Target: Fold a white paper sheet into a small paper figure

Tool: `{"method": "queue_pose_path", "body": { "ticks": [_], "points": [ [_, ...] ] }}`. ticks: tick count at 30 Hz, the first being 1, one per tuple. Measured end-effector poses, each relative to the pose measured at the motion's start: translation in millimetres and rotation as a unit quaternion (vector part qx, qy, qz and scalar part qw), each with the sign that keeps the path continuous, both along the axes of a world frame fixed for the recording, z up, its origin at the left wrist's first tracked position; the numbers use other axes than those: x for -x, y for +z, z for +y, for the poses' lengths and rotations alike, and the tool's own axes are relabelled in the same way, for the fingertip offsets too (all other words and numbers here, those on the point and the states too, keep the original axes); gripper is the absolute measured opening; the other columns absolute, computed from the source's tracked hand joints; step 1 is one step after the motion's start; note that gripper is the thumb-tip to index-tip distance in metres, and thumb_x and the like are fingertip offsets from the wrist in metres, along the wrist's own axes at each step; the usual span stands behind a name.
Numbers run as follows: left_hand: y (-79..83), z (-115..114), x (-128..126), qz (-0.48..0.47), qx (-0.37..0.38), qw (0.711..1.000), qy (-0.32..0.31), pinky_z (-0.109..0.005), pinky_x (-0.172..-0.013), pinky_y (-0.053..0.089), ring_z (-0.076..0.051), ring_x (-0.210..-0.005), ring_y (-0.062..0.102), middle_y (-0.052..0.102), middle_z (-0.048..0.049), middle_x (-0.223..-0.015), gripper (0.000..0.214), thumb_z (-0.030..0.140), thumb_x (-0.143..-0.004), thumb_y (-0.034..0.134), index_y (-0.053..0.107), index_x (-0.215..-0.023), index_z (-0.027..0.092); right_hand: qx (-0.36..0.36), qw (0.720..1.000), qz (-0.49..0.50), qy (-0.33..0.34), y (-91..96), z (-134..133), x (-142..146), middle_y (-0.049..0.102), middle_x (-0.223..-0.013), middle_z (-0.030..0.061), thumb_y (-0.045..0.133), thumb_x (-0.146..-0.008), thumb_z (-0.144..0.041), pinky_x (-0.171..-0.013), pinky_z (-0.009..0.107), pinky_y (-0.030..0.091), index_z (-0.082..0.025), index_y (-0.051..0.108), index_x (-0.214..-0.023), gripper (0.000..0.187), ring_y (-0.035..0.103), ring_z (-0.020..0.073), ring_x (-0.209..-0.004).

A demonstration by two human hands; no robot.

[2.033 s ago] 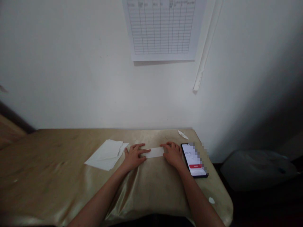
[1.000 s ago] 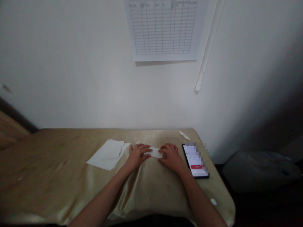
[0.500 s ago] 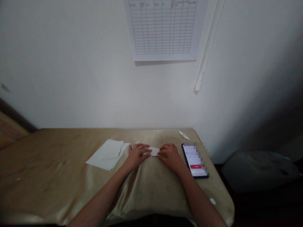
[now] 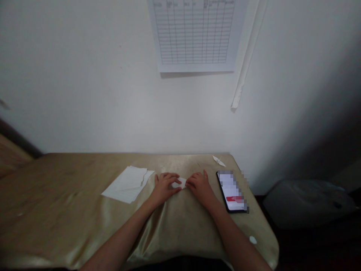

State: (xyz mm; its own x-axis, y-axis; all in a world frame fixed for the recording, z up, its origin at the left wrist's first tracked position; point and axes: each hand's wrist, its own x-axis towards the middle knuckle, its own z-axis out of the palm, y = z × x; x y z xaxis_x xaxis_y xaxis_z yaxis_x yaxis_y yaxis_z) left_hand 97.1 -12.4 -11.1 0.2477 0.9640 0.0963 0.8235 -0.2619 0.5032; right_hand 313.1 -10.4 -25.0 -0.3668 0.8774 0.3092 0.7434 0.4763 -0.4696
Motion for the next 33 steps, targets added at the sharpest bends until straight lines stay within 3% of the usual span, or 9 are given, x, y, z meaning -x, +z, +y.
{"method": "queue_pose_path", "body": {
  "ticks": [7, 17, 25, 33],
  "points": [
    [5.3, 0, -1, 0.005, 0.022, 1.0, 0.003, -0.077, -0.117, 0.002, -0.031, -0.134, 0.046, 0.067, 0.0033, -0.135, 0.021, 0.04, -0.082, 0.078, 0.076, -0.103, 0.039, 0.029, 0.999, -0.01, -0.025, 0.9, 3, -1, 0.073, -0.107, 0.0032, 0.06, -0.096, -0.029, -0.121, 0.061, 0.008, -0.029, 0.075, -0.104, 0.016, 0.06, 0.0225, -0.115],
    [3.8, -1, -2, -0.003, 0.016, 1.0, 0.006, -0.076, -0.116, 0.002, -0.031, -0.133, 0.046, 0.068, 0.0044, -0.134, 0.023, 0.039, -0.081, 0.077, 0.075, -0.103, 0.039, 0.072, 0.996, -0.02, -0.045, 4.9, 6, -16, 0.073, -0.109, 0.0019, 0.059, -0.095, -0.031, -0.119, 0.065, 0.002, -0.028, 0.076, -0.091, 0.018, 0.057, 0.025, -0.12],
    [2.9, -2, -4, 0.003, 0.007, 1.0, 0.008, -0.076, -0.117, 0.004, -0.032, -0.133, 0.046, 0.067, 0.0025, -0.135, 0.028, 0.04, -0.079, 0.078, 0.075, -0.107, 0.038, 0.085, 0.988, -0.009, -0.132, 6.7, 2, 2, 0.073, -0.107, 0.0047, 0.061, -0.094, -0.031, -0.116, 0.068, 0.009, -0.027, 0.076, -0.091, 0.016, 0.054, 0.0285, -0.12],
    [1.1, 0, -4, -0.005, 0.018, 1.0, 0.012, -0.078, -0.115, 0.0, -0.033, -0.133, 0.046, 0.067, 0.0024, -0.134, 0.028, 0.04, -0.077, 0.08, 0.075, -0.104, 0.038, 0.109, 0.976, -0.01, -0.19, 2.4, 4, 11, 0.074, -0.108, 0.0049, 0.065, -0.091, -0.032, -0.115, 0.07, 0.008, -0.028, 0.078, -0.088, 0.014, 0.053, 0.0298, -0.12]
  ]
}}
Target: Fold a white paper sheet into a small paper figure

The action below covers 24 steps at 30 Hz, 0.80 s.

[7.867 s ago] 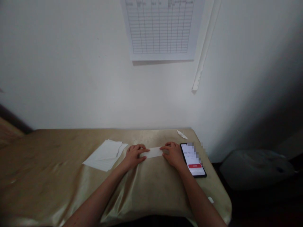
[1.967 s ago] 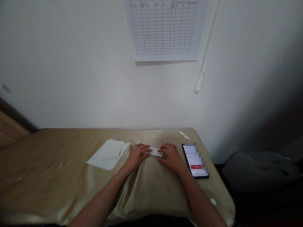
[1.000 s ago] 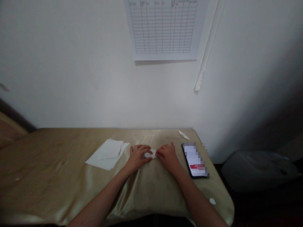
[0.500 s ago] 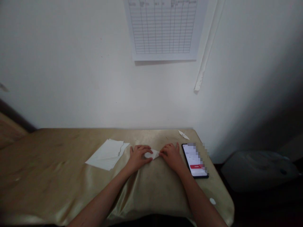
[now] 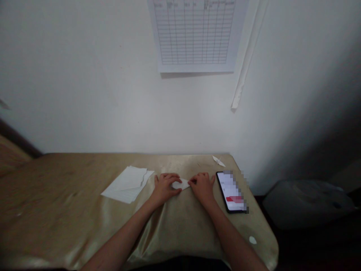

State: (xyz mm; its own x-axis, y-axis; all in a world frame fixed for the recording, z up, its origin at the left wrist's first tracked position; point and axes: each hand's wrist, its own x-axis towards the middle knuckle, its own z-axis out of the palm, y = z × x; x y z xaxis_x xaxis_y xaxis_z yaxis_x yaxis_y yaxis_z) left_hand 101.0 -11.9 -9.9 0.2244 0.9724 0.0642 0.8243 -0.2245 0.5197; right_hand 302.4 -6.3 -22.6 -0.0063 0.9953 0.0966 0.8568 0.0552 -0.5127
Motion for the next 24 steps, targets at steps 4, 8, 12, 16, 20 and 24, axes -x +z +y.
{"method": "queue_pose_path", "body": {
  "ticks": [4, 8, 12, 16, 20, 24],
  "points": [
    [-2.0, 0.2, 0.2, -0.006, -0.005, 1.0, 0.002, -0.077, -0.116, -0.001, -0.032, -0.133, 0.046, 0.067, 0.0017, -0.134, 0.026, 0.04, -0.078, 0.079, 0.076, -0.103, 0.037, -0.007, 1.0, 0.001, -0.008, -1.4, 0.3, 2.1, 0.074, -0.107, 0.0052, 0.064, -0.09, -0.032, -0.115, 0.071, 0.007, -0.028, 0.078, -0.087, 0.015, 0.052, 0.0305, -0.121],
    [-1.9, -1.6, -1.6, -0.01, -0.016, 1.0, 0.004, -0.077, -0.116, 0.001, -0.031, -0.132, 0.047, 0.068, 0.0018, -0.133, 0.017, 0.043, -0.083, 0.075, 0.076, -0.098, 0.035, -0.007, 1.0, -0.004, -0.004, -2.0, 0.3, 2.1, 0.074, -0.105, 0.0059, 0.065, -0.09, -0.033, -0.114, 0.072, 0.007, -0.027, 0.077, -0.085, 0.014, 0.053, 0.0309, -0.119],
    [-1.2, -2.5, -4.3, -0.001, -0.018, 1.0, 0.012, -0.078, -0.115, 0.002, -0.032, -0.131, 0.048, 0.068, 0.0021, -0.132, 0.021, 0.05, -0.082, 0.076, 0.076, -0.096, 0.034, -0.015, 1.0, -0.011, -0.008, -3.1, -0.1, 2.5, 0.075, -0.106, 0.0048, 0.063, -0.091, -0.033, -0.114, 0.072, 0.009, -0.028, 0.077, -0.087, 0.015, 0.054, 0.0301, -0.119],
    [-2.0, -1.3, -5.2, 0.003, -0.009, 1.0, 0.013, -0.079, -0.115, 0.002, -0.032, -0.131, 0.048, 0.067, 0.0024, -0.132, 0.021, 0.049, -0.082, 0.077, 0.076, -0.097, 0.034, -0.019, 1.0, -0.013, -0.015, -2.7, -1.1, 4.3, 0.074, -0.106, 0.007, 0.062, -0.091, -0.034, -0.114, 0.07, 0.011, -0.026, 0.077, -0.087, 0.017, 0.053, 0.0305, -0.118],
    [-3.8, -0.4, -5.8, 0.001, -0.008, 1.0, 0.016, -0.078, -0.115, 0.001, -0.032, -0.131, 0.047, 0.067, 0.0018, -0.133, 0.021, 0.047, -0.08, 0.079, 0.076, -0.096, 0.033, -0.018, 0.999, -0.014, -0.023, -0.5, -2.0, 6.7, 0.074, -0.105, 0.008, 0.061, -0.091, -0.033, -0.113, 0.07, 0.012, -0.025, 0.076, -0.084, 0.018, 0.052, 0.0311, -0.119],
    [-4.4, -1.0, -6.6, -0.008, -0.019, 1.0, 0.021, -0.078, -0.115, 0.002, -0.032, -0.13, 0.048, 0.067, 0.0022, -0.132, 0.02, 0.045, -0.08, 0.08, 0.075, -0.095, 0.032, -0.024, 0.999, -0.007, -0.027, 0.8, -3.2, 8.5, 0.074, -0.104, 0.0082, 0.06, -0.091, -0.032, -0.113, 0.07, 0.012, -0.024, 0.075, -0.084, 0.018, 0.053, 0.0308, -0.118]
  ]
}}
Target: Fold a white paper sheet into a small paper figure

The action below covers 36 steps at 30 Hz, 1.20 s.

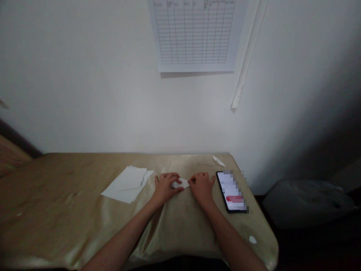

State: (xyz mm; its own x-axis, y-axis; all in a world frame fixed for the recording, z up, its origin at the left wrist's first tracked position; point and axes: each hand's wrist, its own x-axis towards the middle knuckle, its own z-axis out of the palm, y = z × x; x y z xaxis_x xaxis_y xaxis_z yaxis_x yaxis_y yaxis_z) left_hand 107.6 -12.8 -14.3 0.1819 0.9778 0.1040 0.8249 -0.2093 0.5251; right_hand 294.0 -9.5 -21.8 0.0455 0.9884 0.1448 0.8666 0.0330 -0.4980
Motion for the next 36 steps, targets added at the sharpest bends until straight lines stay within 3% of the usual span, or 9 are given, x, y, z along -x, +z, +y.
{"method": "queue_pose_path", "body": {
  "ticks": [16, 19, 24, 36],
  "points": [
    [4.1, -1.3, -1.9, 0.018, 0.021, 1.0, 0.005, -0.076, -0.117, 0.003, -0.032, -0.132, 0.046, 0.065, 0.0013, -0.135, 0.019, 0.044, -0.082, 0.076, 0.074, -0.098, 0.033, 0.0, 0.999, -0.032, -0.011, 0.1, -1.9, 6.1, 0.071, -0.107, 0.0092, 0.057, -0.093, -0.032, -0.114, 0.069, 0.014, -0.024, 0.072, -0.087, 0.018, 0.05, 0.0312, -0.12],
    [3.9, -1.6, -2.2, 0.016, 0.017, 1.0, 0.002, -0.078, -0.116, 0.002, -0.032, -0.132, 0.046, 0.064, 0.0023, -0.135, 0.023, 0.043, -0.082, 0.076, 0.074, -0.104, 0.038, 0.0, 1.0, -0.029, -0.005, -1.4, -1.9, 6.0, 0.07, -0.108, 0.0096, 0.056, -0.094, -0.032, -0.113, 0.069, 0.014, -0.023, 0.07, -0.089, 0.017, 0.05, 0.0317, -0.12],
    [3.9, -2.0, -2.7, 0.036, 0.024, 0.999, -0.016, -0.078, -0.115, -0.004, -0.034, -0.136, 0.042, 0.06, 0.004, -0.139, 0.035, 0.043, -0.085, 0.074, 0.07, -0.117, 0.054, 0.008, 0.999, -0.031, -0.001, -5.2, -0.7, 5.4, 0.068, -0.117, 0.0089, 0.057, -0.094, -0.029, -0.112, 0.071, 0.015, -0.027, 0.066, -0.111, 0.02, 0.048, 0.0311, -0.123],
    [1.5, -2.0, 0.2, 0.055, 0.013, 0.998, -0.032, -0.081, -0.112, -0.008, -0.036, -0.137, 0.04, 0.059, 0.0042, -0.14, 0.03, 0.045, -0.087, 0.071, 0.072, -0.115, 0.055, 0.019, 0.999, -0.028, 0.032, -7.3, 0.6, 0.0, 0.067, -0.119, 0.0068, 0.049, -0.098, -0.025, -0.112, 0.071, 0.011, -0.032, 0.067, -0.113, 0.024, 0.045, 0.032, -0.126]
  ]
}}
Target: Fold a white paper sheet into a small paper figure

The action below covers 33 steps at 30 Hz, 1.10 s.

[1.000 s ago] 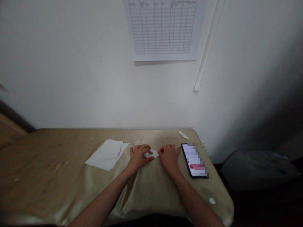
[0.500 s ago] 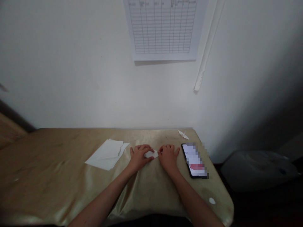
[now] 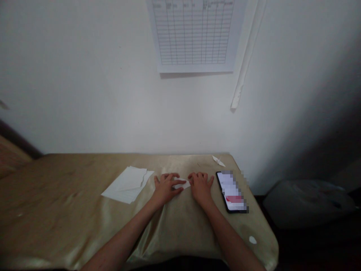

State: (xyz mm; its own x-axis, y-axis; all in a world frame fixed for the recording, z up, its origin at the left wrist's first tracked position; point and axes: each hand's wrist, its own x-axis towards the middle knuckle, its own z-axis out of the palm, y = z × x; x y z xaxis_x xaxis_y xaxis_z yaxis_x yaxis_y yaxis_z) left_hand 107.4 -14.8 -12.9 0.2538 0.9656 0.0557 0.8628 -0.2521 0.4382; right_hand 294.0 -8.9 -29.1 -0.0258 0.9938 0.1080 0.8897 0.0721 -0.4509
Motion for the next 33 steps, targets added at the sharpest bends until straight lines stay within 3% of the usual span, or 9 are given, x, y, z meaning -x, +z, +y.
{"method": "queue_pose_path", "body": {
  "ticks": [11, 14, 23, 33],
  "points": [
    [-1.8, 0, 0, -0.001, -0.005, 1.0, -0.001, -0.082, -0.111, -0.008, -0.035, -0.136, 0.041, 0.059, 0.0057, -0.14, 0.03, 0.045, -0.087, 0.072, 0.071, -0.115, 0.056, 0.016, 0.999, 0.024, 0.031, -3.2, 8, -16, 0.069, -0.12, 0.0019, 0.051, -0.093, -0.018, -0.114, 0.063, 0.012, -0.035, 0.069, -0.112, 0.031, 0.047, 0.028, -0.124],
    [-3.0, 1, 1, -0.003, -0.01, 1.0, -0.004, -0.084, -0.11, -0.006, -0.036, -0.136, 0.041, 0.059, 0.0061, -0.14, 0.03, 0.046, -0.086, 0.073, 0.071, -0.115, 0.056, 0.025, 0.998, 0.024, 0.052, -1.4, 9, -22, 0.07, -0.119, 0.0021, 0.051, -0.092, -0.017, -0.113, 0.056, 0.018, -0.034, 0.071, -0.112, 0.033, 0.049, 0.0259, -0.122],
    [-6.8, -2, 1, 0.012, -0.03, 0.999, -0.007, -0.084, -0.11, -0.002, -0.034, -0.136, 0.041, 0.058, 0.0045, -0.142, 0.03, 0.046, -0.09, 0.07, 0.069, -0.119, 0.054, 0.046, 0.995, 0.047, 0.07, 0.1, 13, -33, 0.072, -0.117, -0.0007, 0.05, -0.088, -0.012, -0.112, 0.048, 0.02, -0.034, 0.072, -0.107, 0.038, 0.052, 0.0223, -0.122],
    [-9.4, -4, -1, 0.012, -0.06, 0.998, 0.011, -0.082, -0.112, 0.003, -0.033, -0.129, 0.046, 0.062, 0.0005, -0.132, 0.025, 0.048, -0.087, 0.073, 0.074, -0.112, 0.041, -0.016, 0.997, 0.048, 0.055, 6.1, 6, -27, 0.07, -0.117, 0.0036, 0.052, -0.093, -0.023, -0.116, 0.05, 0.02, -0.027, 0.073, -0.105, 0.024, 0.056, 0.0242, -0.119]
  ]
}}
